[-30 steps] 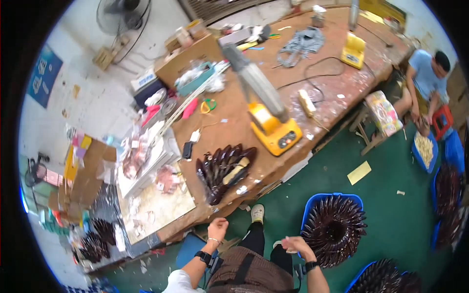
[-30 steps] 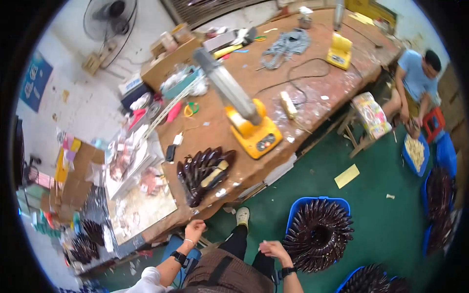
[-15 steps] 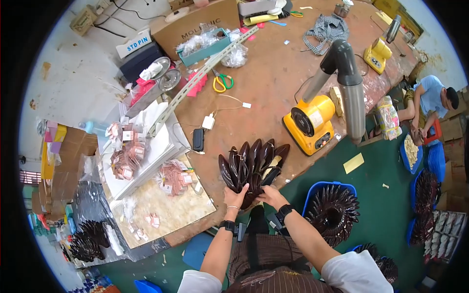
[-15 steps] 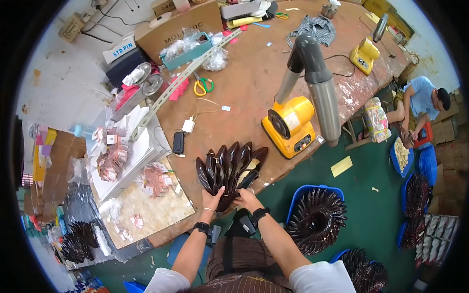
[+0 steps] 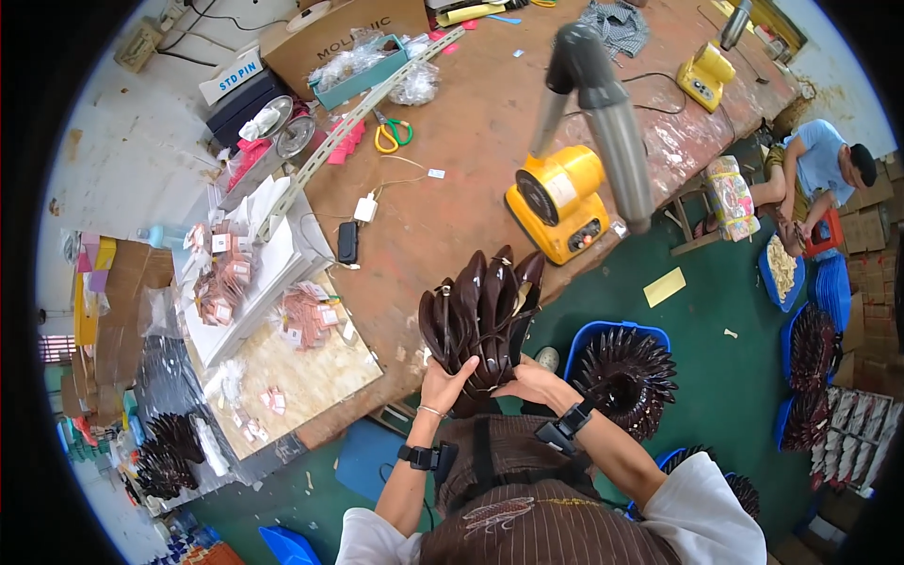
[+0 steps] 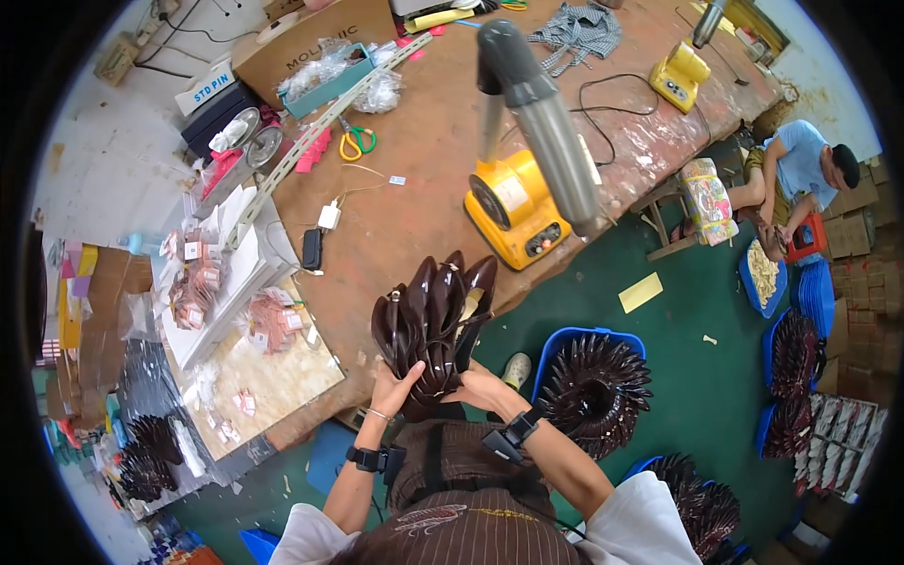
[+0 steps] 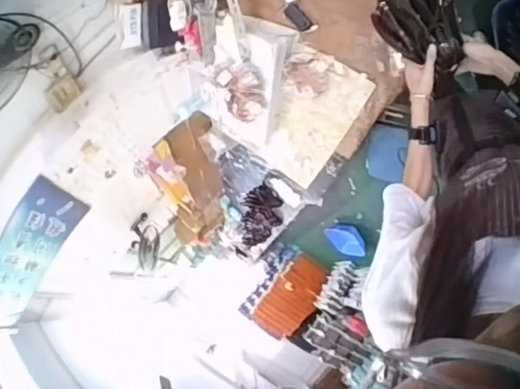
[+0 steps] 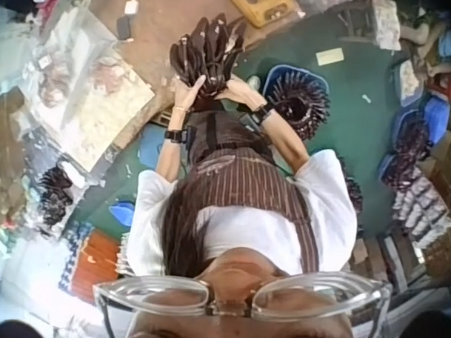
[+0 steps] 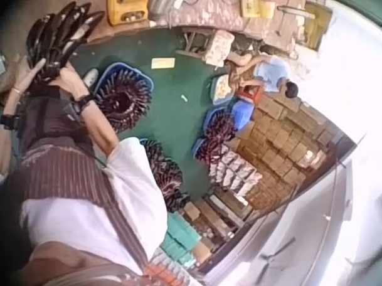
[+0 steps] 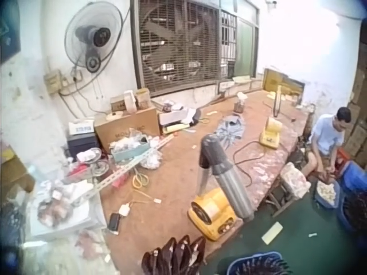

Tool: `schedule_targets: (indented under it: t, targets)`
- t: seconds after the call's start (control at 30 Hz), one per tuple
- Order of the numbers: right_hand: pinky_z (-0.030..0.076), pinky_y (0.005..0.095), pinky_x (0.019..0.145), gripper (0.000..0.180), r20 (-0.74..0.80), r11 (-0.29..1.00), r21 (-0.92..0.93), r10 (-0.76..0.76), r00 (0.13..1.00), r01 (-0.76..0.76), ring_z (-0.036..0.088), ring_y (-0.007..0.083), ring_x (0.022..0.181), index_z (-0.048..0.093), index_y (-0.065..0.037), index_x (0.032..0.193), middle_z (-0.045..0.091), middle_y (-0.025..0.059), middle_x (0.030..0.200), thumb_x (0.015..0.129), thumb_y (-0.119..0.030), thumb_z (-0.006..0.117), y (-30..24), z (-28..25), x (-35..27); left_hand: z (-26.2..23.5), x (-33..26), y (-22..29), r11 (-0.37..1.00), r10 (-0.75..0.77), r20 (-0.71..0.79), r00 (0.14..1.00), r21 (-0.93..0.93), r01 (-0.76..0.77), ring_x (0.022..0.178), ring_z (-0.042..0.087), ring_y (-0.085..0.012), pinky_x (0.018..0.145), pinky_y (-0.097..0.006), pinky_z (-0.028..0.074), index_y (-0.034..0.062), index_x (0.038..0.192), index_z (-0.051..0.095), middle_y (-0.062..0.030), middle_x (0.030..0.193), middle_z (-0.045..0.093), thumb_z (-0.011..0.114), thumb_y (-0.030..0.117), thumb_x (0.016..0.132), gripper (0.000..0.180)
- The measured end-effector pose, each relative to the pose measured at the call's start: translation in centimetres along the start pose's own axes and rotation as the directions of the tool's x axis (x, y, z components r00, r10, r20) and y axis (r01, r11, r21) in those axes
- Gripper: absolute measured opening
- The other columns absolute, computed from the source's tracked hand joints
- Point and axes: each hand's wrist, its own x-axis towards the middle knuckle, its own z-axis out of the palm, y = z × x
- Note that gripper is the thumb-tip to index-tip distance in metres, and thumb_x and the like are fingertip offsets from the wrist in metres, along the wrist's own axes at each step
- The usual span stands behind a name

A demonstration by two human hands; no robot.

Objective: Picking up finished high-heeled shoes from a workbench and arranging them neatly in a circular pattern inside a blue plastic basket.

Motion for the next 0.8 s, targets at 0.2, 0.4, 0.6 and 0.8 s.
schedule_targets:
  t: [0.2, 0.4, 0.6, 0.8]
  targets:
    - [0.04, 0.0523, 0.097, 0.036, 0.072, 0.936, 0.351, -0.063, 0.995, 0.034, 0.049, 0.0343, 0.112, 0.047, 0.005, 0.119, 0.05, 0.0211, 0.121, 0.09, -0.016, 0.049, 0.5, -7.0, -8.9, 5.3, -7.0, 7.3, 0.996, 0.079, 0.152, 0.985, 0.02, -0.083, 0.103, 0.058, -0.0284, 0.087, -0.033, 0.045, -0.0061, 0.124, 0.039, -0.0276, 0.113, 0.055, 0.073, 0.041, 0.072, 0.078]
    - [0.035, 0.0571, 0.099, 0.035, -0.1, 0.688, 0.68, -0.255, 0.962, 0.253, 0.048, 0.0392, 0.112, 0.05, 0.007, 0.114, 0.05, 0.0254, 0.118, 0.09, -0.018, 0.046, -0.5, -12.0, -15.7, 13.1, -8.2, 10.6, 0.942, 0.295, 0.404, 0.866, -0.274, -0.192, 0.111, 0.052, -0.0231, 0.091, -0.034, 0.043, -0.0045, 0.133, 0.031, -0.0231, 0.122, 0.05, 0.071, 0.027, 0.077, 0.075]
    - [0.035, 0.0566, 0.099, 0.037, -0.237, 0.613, 0.678, -0.339, 0.91, 0.405, 0.045, 0.041, 0.114, 0.048, 0.007, 0.116, 0.047, 0.027, 0.121, 0.092, -0.021, 0.045, -3.1, -14.0, -18.5, 17.8, -7.1, 13.6, 0.93, 0.361, 0.377, 0.853, -0.209, -0.301, 0.107, 0.055, -0.0226, 0.089, -0.034, 0.044, -0.0024, 0.131, 0.038, -0.0174, 0.117, 0.054, 0.072, 0.027, 0.076, 0.071]
    - [0.032, 0.0579, 0.101, 0.041, -0.345, 0.537, 0.684, -0.357, 0.868, 0.493, 0.042, 0.0441, 0.116, 0.043, 0.01, 0.119, 0.043, 0.0294, 0.123, 0.094, -0.022, 0.039, -6.8, -14.7, -17.8, 18.6, -2.9, 16.2, 0.938, 0.346, 0.4, 0.849, -0.155, -0.309, 0.104, 0.056, -0.021, 0.088, -0.035, 0.044, -0.0016, 0.118, 0.052, -0.0144, 0.112, 0.059, 0.069, 0.027, 0.079, 0.051]
